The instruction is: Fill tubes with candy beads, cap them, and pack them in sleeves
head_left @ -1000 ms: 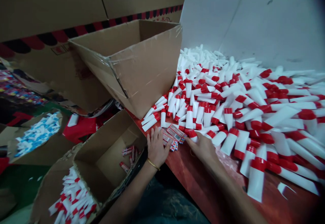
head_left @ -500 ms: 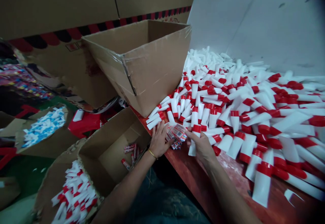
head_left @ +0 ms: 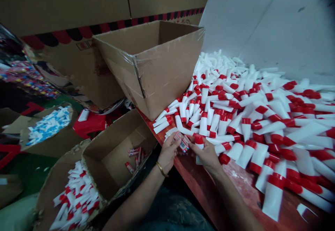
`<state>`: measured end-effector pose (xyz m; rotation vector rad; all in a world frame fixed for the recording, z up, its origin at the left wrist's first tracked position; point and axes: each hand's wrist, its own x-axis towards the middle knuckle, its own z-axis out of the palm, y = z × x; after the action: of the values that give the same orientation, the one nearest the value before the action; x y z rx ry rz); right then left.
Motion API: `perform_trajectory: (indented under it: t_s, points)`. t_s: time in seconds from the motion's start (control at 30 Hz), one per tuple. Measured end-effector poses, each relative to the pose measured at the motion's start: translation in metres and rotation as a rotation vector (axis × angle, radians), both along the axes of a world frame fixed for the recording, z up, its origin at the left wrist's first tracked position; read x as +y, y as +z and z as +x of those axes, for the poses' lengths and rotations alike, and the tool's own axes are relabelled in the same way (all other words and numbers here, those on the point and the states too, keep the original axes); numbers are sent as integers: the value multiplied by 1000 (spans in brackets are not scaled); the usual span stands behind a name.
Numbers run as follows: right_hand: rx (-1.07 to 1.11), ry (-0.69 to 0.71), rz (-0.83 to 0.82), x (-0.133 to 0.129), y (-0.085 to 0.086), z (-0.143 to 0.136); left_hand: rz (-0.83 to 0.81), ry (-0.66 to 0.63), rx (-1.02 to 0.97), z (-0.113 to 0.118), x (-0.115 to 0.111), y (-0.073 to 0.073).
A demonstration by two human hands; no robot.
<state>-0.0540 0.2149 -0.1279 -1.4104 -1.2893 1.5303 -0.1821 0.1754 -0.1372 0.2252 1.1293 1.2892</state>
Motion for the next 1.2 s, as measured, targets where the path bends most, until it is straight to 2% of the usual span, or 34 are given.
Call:
perform_trajectory:
  t_s: [0.13,0.2,0.27,0.4,0.43,0.5,0.57,0.6,0.63,0.73,0.8,0.87,1.07,1.2]
  points:
    - [-81,25,-22,3,-8,8,119,240,107,3,12,-11]
    - [-95,5,-19,5,-13,10,180,293,278,3,14,-17]
    - [-106,-28,-8,7,-18,11,208,285,452,1,13,-23]
    - [-101,-71,-4,11,-21,9,133,179,694,-8,4,-25]
    - [-94,-84,-7,12,-20,8,94,100,767,-11,1,-23]
    - [-73,-118,-14,12,-18,6,13,-159,860,-14,-3,-18]
    - [-47,-142,-18,12,-14,4,-71,-411,750,-13,-4,-12]
    - [-34,-145,-20,11,-13,3,-103,-471,625,-12,-4,-10]
    - [-23,-141,-20,10,-11,2,-126,-472,491,-10,-2,-8]
    - [-7,-102,-24,6,-7,-1,-129,-262,268,-3,5,-4]
    - [-24,-79,-25,5,-7,-1,-123,-145,283,-1,10,-4]
    - [-56,-78,-17,4,-8,-1,-127,-110,332,0,12,-5]
    - [-130,-148,65,11,-13,3,-147,-167,479,1,17,-8]
    - [-215,-244,130,17,-6,9,-163,-274,622,-3,25,-10]
